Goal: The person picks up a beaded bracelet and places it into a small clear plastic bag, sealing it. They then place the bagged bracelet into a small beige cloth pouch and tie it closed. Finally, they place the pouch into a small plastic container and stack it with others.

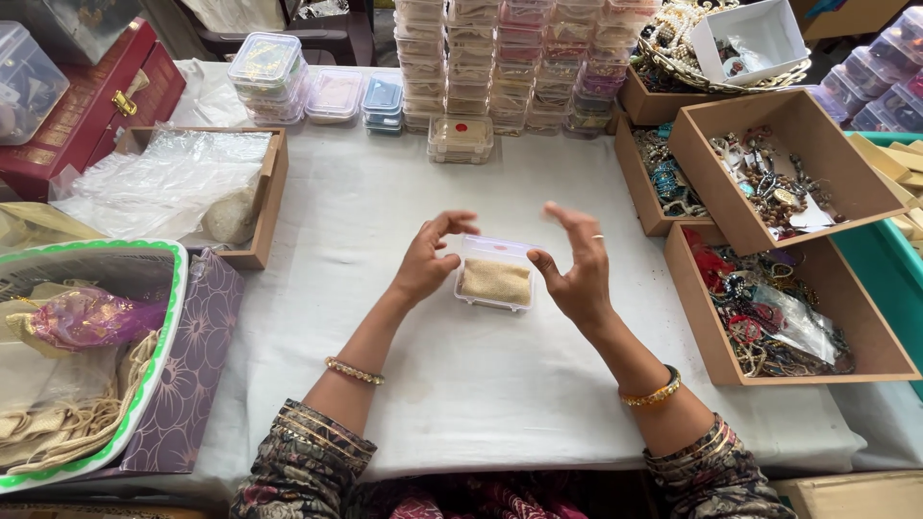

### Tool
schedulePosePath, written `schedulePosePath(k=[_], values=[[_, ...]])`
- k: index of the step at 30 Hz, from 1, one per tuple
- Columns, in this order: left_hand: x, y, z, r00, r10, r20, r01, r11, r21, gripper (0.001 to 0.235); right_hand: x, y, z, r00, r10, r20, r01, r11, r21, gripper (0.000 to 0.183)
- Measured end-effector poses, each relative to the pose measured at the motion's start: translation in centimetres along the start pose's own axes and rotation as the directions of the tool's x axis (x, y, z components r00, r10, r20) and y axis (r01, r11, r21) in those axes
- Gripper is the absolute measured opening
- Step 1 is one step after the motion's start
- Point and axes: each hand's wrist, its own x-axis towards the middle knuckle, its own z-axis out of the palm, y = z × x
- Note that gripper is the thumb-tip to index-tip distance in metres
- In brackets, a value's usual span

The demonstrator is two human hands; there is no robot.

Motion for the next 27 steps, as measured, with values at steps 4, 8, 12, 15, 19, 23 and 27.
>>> schedulePosePath(k=[4,8,12,15,19,23,27], values=[[0.2,-1.6,-1.2,0.969,0.093,0.229,-0.077,0.994,-0.078,0.046,-6.6,4.8,3.3,0.705,0.369,0.605,-0.544,0.829,0.128,0.025],[-0.6,1.9,-1.3,0.915,0.036,0.401,-0.152,0.953,0.262,0.03,-3.5,1.9,2.2,0.427,0.24,0.872,-0.305,0.946,-0.112,0.034],[-1.0,3.3,-1.1,0.891,0.024,0.453,-0.181,0.934,0.307,0.041,-2.3,1.4,1.4,0.473,0.116,0.873,-0.278,0.96,0.024,0.056],[-1.1,3.4,-1.1,0.875,0.046,0.482,-0.197,0.943,0.268,0.046,-2.6,1.5,1.4,0.408,0.146,0.901,-0.35,0.937,0.007,0.062],[-1.3,4.4,-0.8,0.879,0.035,0.476,-0.228,0.907,0.354,0.053,-2.8,1.1,1.4,0.424,0.144,0.894,-0.301,0.954,-0.011,0.066],[-1.5,5.2,-0.3,0.905,-0.007,0.426,-0.226,0.84,0.494,0.057,-3.3,1.2,1.8,0.424,0.157,0.892,-0.289,0.957,-0.032,0.07],[-1.5,4.7,-0.1,0.912,0.012,0.41,-0.244,0.819,0.519,0.058,-4.1,1.4,2.5,0.462,0.162,0.872,-0.25,0.967,-0.047,0.067]])
